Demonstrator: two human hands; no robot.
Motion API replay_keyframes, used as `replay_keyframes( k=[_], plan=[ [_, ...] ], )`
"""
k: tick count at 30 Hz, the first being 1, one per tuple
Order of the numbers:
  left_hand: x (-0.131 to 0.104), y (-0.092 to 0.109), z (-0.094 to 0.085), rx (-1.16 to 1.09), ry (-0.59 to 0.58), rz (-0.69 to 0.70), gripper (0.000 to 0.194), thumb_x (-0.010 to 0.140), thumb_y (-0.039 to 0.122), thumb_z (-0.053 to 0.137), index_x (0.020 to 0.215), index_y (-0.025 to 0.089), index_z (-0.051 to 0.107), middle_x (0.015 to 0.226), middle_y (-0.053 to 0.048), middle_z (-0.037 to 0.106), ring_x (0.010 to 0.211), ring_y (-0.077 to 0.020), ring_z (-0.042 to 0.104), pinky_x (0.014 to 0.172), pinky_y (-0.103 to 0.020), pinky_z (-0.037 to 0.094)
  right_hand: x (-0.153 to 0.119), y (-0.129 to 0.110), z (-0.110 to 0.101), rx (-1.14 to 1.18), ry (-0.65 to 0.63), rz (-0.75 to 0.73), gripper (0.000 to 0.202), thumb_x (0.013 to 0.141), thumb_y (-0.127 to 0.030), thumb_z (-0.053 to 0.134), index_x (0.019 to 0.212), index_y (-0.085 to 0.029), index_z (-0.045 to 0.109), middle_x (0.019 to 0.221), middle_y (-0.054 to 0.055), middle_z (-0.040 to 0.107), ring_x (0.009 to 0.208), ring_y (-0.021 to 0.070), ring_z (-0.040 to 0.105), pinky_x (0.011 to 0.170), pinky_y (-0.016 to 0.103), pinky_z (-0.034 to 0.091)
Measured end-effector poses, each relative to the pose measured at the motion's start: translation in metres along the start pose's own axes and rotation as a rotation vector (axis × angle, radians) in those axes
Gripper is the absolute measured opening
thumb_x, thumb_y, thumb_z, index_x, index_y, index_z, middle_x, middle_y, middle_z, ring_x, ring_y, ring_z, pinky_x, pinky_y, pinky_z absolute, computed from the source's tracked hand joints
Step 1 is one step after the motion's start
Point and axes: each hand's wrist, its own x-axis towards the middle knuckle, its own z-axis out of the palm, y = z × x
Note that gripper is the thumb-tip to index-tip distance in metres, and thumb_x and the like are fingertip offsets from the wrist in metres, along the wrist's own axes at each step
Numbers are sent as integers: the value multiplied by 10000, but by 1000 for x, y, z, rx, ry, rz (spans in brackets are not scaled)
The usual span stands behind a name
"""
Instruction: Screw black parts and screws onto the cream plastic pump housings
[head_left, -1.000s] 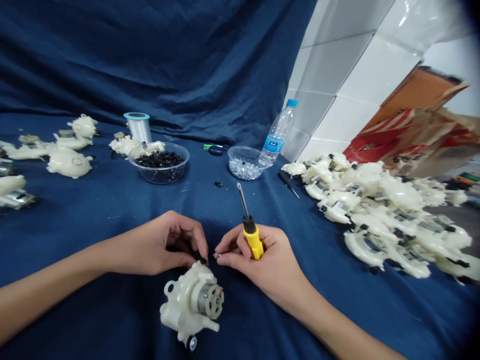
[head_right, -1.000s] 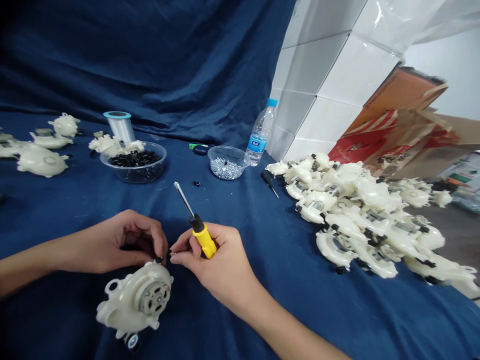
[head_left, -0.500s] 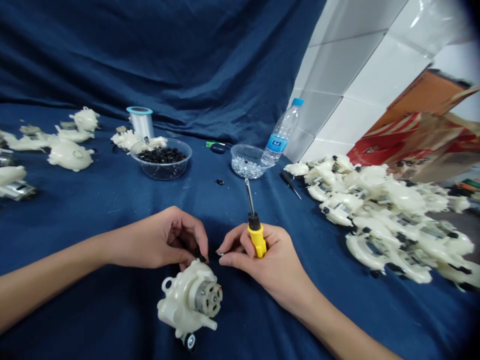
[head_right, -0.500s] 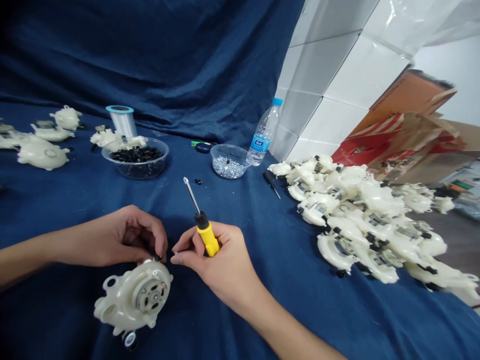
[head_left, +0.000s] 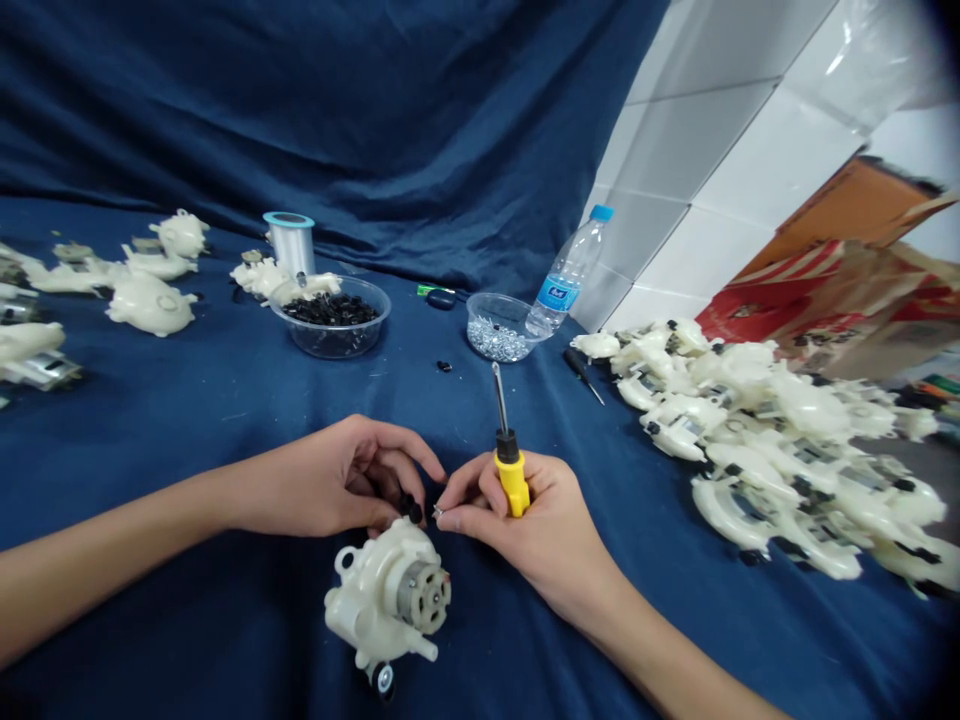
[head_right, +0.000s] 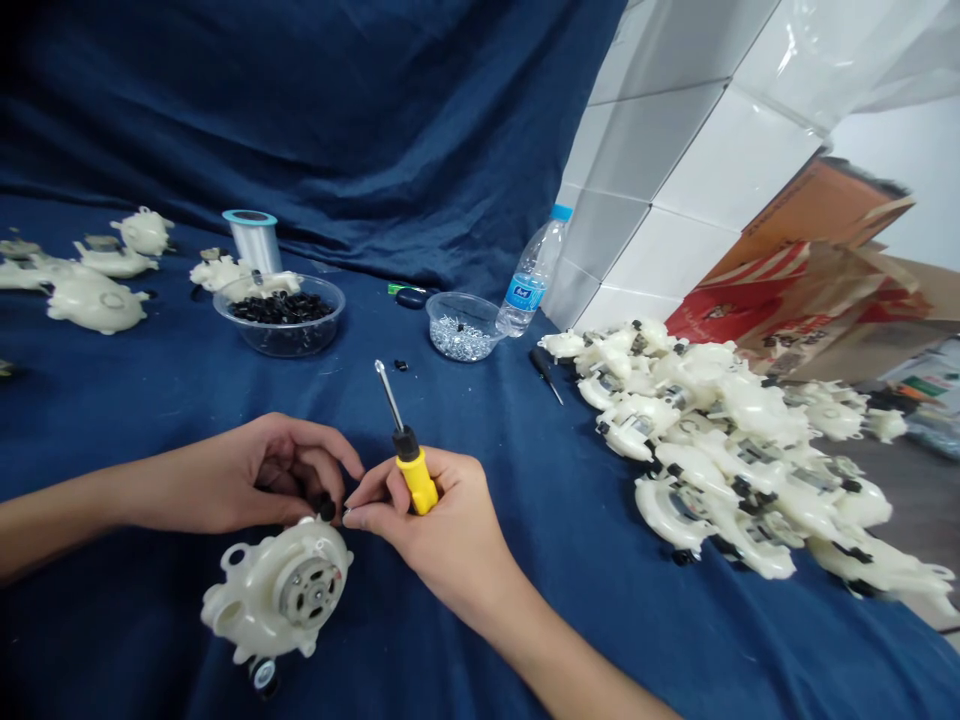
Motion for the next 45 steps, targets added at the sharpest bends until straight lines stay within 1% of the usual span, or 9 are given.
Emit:
replay_keyframes(
  k=[5, 14, 20, 24, 26, 31, 36, 40, 45],
  plan=[
    [0, 2, 2, 12, -1, 4, 313, 831, 127, 700, 1135, 186, 650, 945, -38, 751, 873, -203, 711, 731, -279, 549, 1, 1, 2, 28, -34, 12, 498, 614, -121, 862, 507, -199, 381, 725, 11, 739, 652, 130, 645, 684, 258, 527],
    [0, 1, 3, 12, 9, 29, 342, 834, 97, 680, 1164, 180, 640, 964, -49, 764, 890, -211, 718, 749, -290, 541, 6, 3, 4, 95, -76, 85, 501, 581, -121, 879, 507, -186, 388, 703, 4, 727, 651, 106, 629, 666, 216, 506],
    [-1, 1, 8, 18, 45, 12, 378, 842, 105, 675, 1213, 146, 616, 993, -78, 757, 923, -228, 710, 807, -337, 541, 7, 2, 4, 115, -68, 119, 500, 571, -138, 885, 510, -189, 391, 699, 3, 728, 641, 104, 623, 667, 223, 503],
    [-1, 2, 10, -5, 53, 23, 399, 863, 139, 676, 1254, 146, 596, 999, -71, 740, 917, -207, 687, 792, -315, 535, 7, 2, 3, 102, -49, 130, 497, 566, -141, 884, 507, -191, 394, 701, 2, 724, 641, 110, 613, 674, 240, 501],
    [-2, 2, 10, -25, 45, 31, 404, 862, 139, 679, 1258, 145, 602, 1025, -79, 733, 932, -209, 683, 786, -308, 537, 6, 2, 3, 92, -42, 133, 500, 566, -139, 883, 507, -191, 389, 700, 0, 720, 640, 110, 606, 668, 241, 495],
    [-4, -1, 6, -79, 16, 58, 434, 881, 131, 660, 1311, 155, 604, 1163, -121, 721, 1053, -244, 681, 803, -303, 546, 6, 2, 4, 64, -35, 134, 501, 566, -137, 878, 507, -191, 383, 705, 2, 715, 632, 111, 590, 650, 247, 479],
    [-3, 0, 4, -133, 24, 53, 431, 868, 206, 720, 1284, 130, 634, 1224, -142, 714, 1103, -253, 668, 912, -340, 528, 6, 1, 4, 45, -34, 129, 501, 579, -126, 869, 511, -185, 376, 703, -1, 715, 626, 97, 567, 641, 233, 457],
    [-1, 2, 6, -98, 53, 12, 335, 881, 207, 701, 1206, 128, 680, 1159, -126, 747, 1042, -242, 692, 902, -352, 528, 6, 1, 4, 33, -31, 135, 503, 579, -150, 872, 515, -187, 375, 711, 6, 718, 637, 106, 569, 649, 244, 454],
    [3, -2, 6, -157, 80, 18, 277, 868, 182, 726, 1143, 153, 712, 1017, -68, 777, 896, -164, 698, 808, -260, 528, 6, 1, 4, 30, -24, 148, 505, 571, -175, 879, 518, -192, 377, 719, 8, 717, 621, 104, 563, 638, 249, 459]
  ],
)
